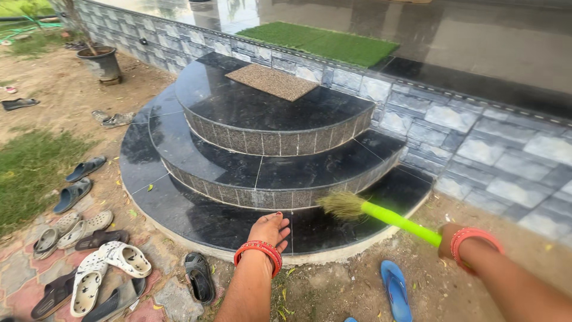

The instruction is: The person sweeps the granite steps and ground using a broom and then moves toward a fence to handle a cloth.

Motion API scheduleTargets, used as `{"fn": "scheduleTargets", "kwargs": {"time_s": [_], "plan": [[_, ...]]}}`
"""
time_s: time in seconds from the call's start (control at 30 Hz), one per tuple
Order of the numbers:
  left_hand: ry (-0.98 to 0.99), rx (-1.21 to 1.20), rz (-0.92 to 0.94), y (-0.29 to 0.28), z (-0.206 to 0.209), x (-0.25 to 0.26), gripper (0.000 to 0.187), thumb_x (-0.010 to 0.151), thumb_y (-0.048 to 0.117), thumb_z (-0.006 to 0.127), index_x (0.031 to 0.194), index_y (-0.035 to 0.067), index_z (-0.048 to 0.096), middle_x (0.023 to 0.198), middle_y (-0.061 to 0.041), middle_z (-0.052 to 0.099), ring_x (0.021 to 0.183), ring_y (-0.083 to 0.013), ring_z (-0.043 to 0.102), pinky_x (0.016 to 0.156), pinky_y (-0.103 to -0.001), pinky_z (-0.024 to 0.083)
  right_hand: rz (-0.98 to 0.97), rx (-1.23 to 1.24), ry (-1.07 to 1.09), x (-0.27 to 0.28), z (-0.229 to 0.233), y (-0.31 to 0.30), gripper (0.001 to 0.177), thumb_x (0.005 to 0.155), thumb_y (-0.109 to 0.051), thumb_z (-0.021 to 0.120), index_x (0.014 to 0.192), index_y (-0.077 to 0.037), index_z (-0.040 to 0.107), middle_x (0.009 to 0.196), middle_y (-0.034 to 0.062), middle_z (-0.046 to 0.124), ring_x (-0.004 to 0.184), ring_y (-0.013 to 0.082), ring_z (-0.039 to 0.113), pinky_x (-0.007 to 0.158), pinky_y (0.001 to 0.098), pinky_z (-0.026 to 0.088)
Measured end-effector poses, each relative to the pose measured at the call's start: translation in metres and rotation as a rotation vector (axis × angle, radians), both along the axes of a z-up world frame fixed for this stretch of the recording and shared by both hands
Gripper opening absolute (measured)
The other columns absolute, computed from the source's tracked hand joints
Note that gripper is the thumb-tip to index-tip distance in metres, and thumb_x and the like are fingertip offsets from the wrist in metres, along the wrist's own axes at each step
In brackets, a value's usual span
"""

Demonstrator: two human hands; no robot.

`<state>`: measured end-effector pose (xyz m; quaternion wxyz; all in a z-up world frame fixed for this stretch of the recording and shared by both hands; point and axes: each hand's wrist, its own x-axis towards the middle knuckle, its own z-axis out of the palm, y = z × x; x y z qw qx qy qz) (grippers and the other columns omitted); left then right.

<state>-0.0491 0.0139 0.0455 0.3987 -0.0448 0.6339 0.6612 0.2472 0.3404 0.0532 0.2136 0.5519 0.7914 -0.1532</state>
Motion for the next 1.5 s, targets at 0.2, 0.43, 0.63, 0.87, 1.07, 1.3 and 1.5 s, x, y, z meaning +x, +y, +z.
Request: {"fn": "scheduleTargets", "kwargs": {"time_s": [0.2, 0.43, 0.63, 0.87, 1.07, 1.3, 1.5], "plan": [[0.014, -0.022, -0.100, 0.030, 0.017, 0.006, 0.026, 0.100, 0.031, 0.057, 0.122, 0.018, 0.063, 0.114, 0.002, 0.072, 0.097, -0.0127, 0.067, 0.086, -0.039, 0.052, -0.232, 0.018, 0.001, 0.038, -0.047, 0.038, 0.036, 0.086, -0.025, 0.080, 0.114, -0.004, 0.080, 0.080, 0.0118, 0.080, 0.066, 0.0241, 0.074, 0.063, 0.0418, 0.057], [0.080, -0.091, -0.203, 0.038, 0.034, -0.003, 0.024, 0.100, 0.031, 0.055, 0.119, 0.019, 0.063, 0.112, 0.004, 0.072, 0.097, -0.0105, 0.067, 0.086, -0.036, 0.053, -0.558, -0.455, 0.353, -0.029, -0.118, 0.022, 0.035, 0.085, -0.019, 0.078, 0.107, 0.006, 0.071, 0.083, 0.0175, 0.072, 0.070, 0.0319, 0.068, 0.068, 0.0485, 0.055], [0.087, -0.145, -0.162, 0.011, 0.018, -0.021, 0.023, 0.099, 0.030, 0.058, 0.117, 0.017, 0.064, 0.111, 0.003, 0.072, 0.095, -0.0110, 0.067, 0.085, -0.036, 0.052, -0.235, -0.509, 0.392, -0.128, -0.147, -0.077, 0.026, 0.080, -0.008, 0.078, 0.102, 0.005, 0.072, 0.085, 0.0164, 0.078, 0.070, 0.0242, 0.074, 0.065, 0.0392, 0.060], [-0.017, -0.148, 0.036, -0.041, -0.018, -0.046, 0.023, 0.098, 0.030, 0.060, 0.118, 0.018, 0.062, 0.112, 0.002, 0.073, 0.097, -0.0137, 0.065, 0.082, -0.037, 0.051, 0.072, -0.937, 0.443, -0.224, -0.139, -0.235, 0.043, 0.077, 0.003, 0.074, 0.118, -0.001, 0.061, 0.081, 0.0107, 0.071, 0.061, 0.0210, 0.068, 0.054, 0.0377, 0.059], [-0.024, -0.096, 0.118, -0.064, -0.003, -0.043, 0.024, 0.099, 0.031, 0.059, 0.120, 0.020, 0.062, 0.116, 0.002, 0.072, 0.100, -0.0142, 0.066, 0.083, -0.038, 0.051, 0.174, -0.816, 0.517, -0.206, -0.091, -0.232, 0.050, 0.076, 0.003, 0.075, 0.125, 0.000, 0.063, 0.086, 0.0132, 0.073, 0.059, 0.0179, 0.067, 0.052, 0.0346, 0.057], [0.006, -0.079, 0.034, -0.026, 0.011, -0.013, 0.024, 0.100, 0.031, 0.058, 0.120, 0.018, 0.062, 0.113, 0.002, 0.072, 0.098, -0.0134, 0.066, 0.083, -0.037, 0.051, 0.078, -0.423, 0.497, -0.098, -0.087, -0.129, 0.061, 0.073, -0.002, 0.080, 0.131, -0.007, 0.062, 0.084, 0.0129, 0.076, 0.063, 0.0200, 0.071, 0.061, 0.0357, 0.059], [0.069, -0.063, -0.096, 0.024, 0.006, 0.016, 0.021, 0.099, 0.027, 0.058, 0.117, 0.018, 0.064, 0.111, 0.003, 0.073, 0.091, -0.0107, 0.066, 0.078, -0.034, 0.052, -0.194, -0.498, 0.521, -0.005, -0.113, -0.037, 0.042, 0.076, -0.002, 0.078, 0.117, 0.002, 0.070, 0.080, 0.0182, 0.076, 0.060, 0.0245, 0.071, 0.057, 0.0390, 0.059]]}}
